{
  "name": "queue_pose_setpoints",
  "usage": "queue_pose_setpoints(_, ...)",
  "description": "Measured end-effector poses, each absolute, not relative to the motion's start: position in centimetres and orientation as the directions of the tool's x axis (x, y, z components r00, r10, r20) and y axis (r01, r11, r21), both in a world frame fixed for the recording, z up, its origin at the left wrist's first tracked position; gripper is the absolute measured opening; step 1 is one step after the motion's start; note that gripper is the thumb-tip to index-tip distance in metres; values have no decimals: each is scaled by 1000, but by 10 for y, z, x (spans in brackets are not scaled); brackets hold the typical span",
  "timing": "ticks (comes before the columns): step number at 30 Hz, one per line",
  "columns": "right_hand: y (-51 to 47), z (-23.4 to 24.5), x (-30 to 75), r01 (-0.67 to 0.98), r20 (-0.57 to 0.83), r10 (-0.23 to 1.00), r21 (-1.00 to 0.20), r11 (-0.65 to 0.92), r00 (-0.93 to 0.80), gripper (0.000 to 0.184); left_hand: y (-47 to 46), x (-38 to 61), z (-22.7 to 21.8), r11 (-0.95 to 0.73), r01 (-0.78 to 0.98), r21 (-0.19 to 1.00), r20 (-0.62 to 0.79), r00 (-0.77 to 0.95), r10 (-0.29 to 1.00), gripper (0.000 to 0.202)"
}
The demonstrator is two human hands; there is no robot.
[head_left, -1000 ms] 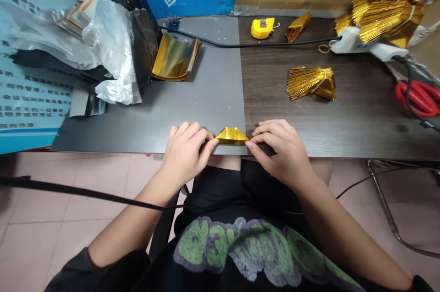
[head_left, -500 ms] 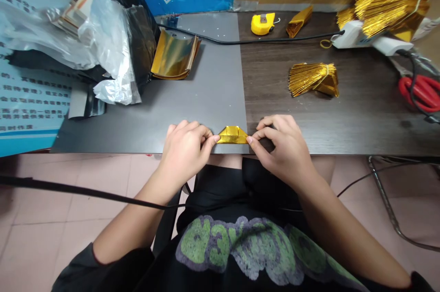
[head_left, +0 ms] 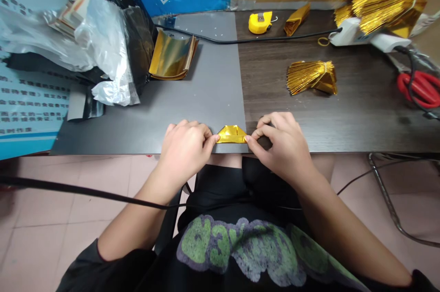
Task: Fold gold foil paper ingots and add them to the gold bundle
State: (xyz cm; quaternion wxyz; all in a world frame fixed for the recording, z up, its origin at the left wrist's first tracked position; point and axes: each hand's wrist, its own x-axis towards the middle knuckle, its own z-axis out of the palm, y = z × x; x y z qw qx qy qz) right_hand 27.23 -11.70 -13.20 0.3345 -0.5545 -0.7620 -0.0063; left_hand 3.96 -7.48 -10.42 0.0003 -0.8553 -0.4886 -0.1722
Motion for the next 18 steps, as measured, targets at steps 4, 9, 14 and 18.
queue_pose_setpoints(4, -117, -132, 271, 859, 505, 851, -363, 360, -143, 18, -75, 41, -104, -528, 837, 141, 303, 472, 828, 29)
queue_pose_setpoints(9, -117, -131, 269, 870, 502, 853, -347, 351, -144, 20, -75, 42, -103, -542, 834, 102, 324, 487, 811, 30)
queue_pose_setpoints(14, -116, -132, 270, 859, 510, 852, -376, 348, -121, 21, -76, 47, -87, -409, 907, 100, 50, 406, 913, 31)
queue_pose_setpoints(18, -117, -136, 273, 854, 532, 841, -392, 343, -93, 22, -79, 54, -71, -336, 940, 57, -160, 341, 926, 30)
